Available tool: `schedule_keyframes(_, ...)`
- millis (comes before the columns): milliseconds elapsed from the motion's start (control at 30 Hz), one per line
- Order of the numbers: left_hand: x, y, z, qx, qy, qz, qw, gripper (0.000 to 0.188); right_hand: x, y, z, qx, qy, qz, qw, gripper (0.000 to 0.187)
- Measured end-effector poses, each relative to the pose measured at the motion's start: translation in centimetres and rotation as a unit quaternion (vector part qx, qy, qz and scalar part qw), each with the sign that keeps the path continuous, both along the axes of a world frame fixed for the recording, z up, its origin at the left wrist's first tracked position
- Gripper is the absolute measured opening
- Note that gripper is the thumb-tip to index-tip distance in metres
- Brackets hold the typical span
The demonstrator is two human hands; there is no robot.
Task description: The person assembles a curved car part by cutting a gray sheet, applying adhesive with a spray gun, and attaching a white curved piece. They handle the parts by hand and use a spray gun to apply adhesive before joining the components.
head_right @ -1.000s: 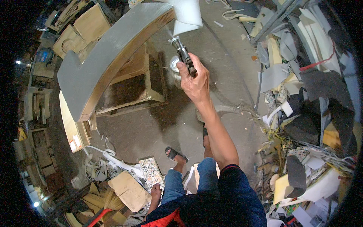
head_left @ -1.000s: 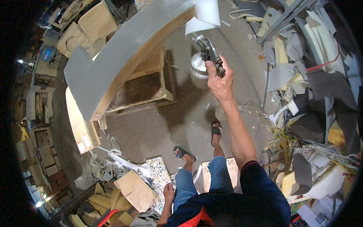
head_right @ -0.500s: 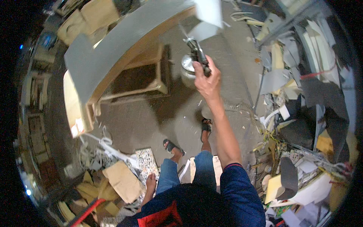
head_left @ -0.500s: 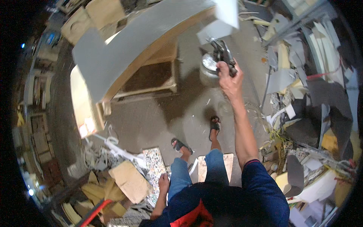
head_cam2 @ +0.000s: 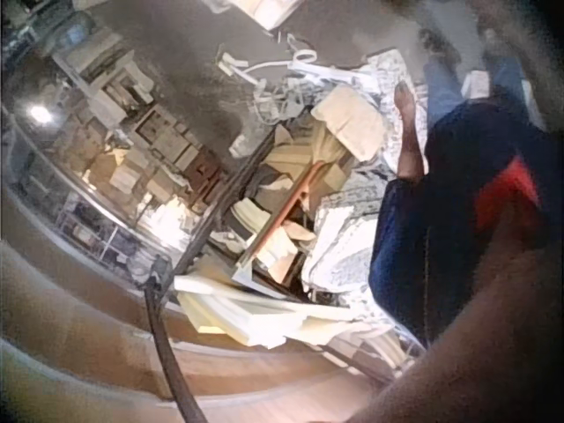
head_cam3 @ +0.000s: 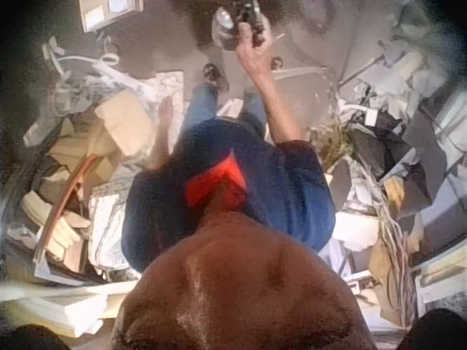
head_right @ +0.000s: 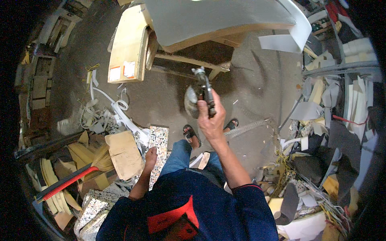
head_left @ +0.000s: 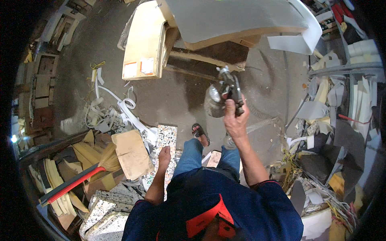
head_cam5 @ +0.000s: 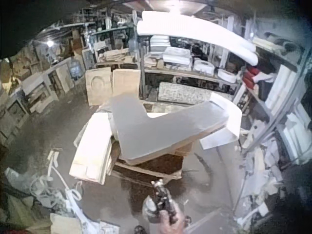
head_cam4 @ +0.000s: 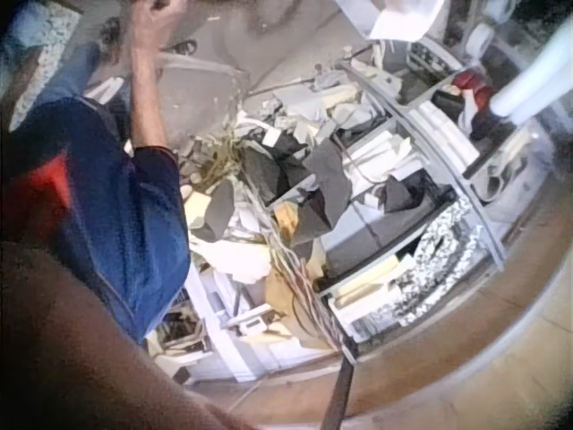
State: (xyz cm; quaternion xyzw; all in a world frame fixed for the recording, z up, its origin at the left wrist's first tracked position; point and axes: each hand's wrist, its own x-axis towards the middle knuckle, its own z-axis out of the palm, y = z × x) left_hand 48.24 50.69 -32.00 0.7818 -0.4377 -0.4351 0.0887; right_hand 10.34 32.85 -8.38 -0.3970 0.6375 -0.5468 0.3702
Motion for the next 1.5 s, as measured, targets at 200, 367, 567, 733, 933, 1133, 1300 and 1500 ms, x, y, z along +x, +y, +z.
schedule_keyframes(200,3.2,4.5,-1.6,0.076,0.047,0.091,0.992,0.042,5.2,-1.2,0.7,-0.050,0.071,0.046,0.995,0.055)
schedule_keyframes(367,4.5,5.3,-1.8,0.080,0.034,0.034,0.996,0.045,6.9,-1.8,1.5,-0.054,0.097,0.056,0.992,0.055)
schedule_keyframes(567,4.8,2.7,-2.6,0.083,0.050,0.060,0.994,0.046,7.0,-2.7,1.6,-0.022,0.131,0.040,0.990,0.049)
schedule_keyframes(733,4.4,0.7,-2.0,0.073,0.065,0.060,0.993,0.047,6.1,-1.7,2.6,-0.060,0.178,0.013,0.982,0.049)
schedule_keyframes(933,4.4,0.1,-1.8,0.096,0.053,0.044,0.993,0.049,6.3,-1.0,4.8,-0.062,0.206,0.036,0.976,0.054)
schedule_keyframes(1133,5.0,0.4,-3.0,0.111,0.036,0.039,0.992,0.049,7.4,-2.9,5.6,-0.054,0.154,0.070,0.984,0.048)
schedule_keyframes(1300,4.6,0.0,-1.7,0.071,0.026,0.026,0.997,0.050,6.4,-2.5,6.2,-0.042,0.174,0.025,0.984,0.046)
schedule_keyframes(1500,3.7,-0.5,-0.9,0.097,0.005,0.012,0.995,0.050,3.8,1.2,7.4,-0.030,0.207,0.024,0.978,0.051)
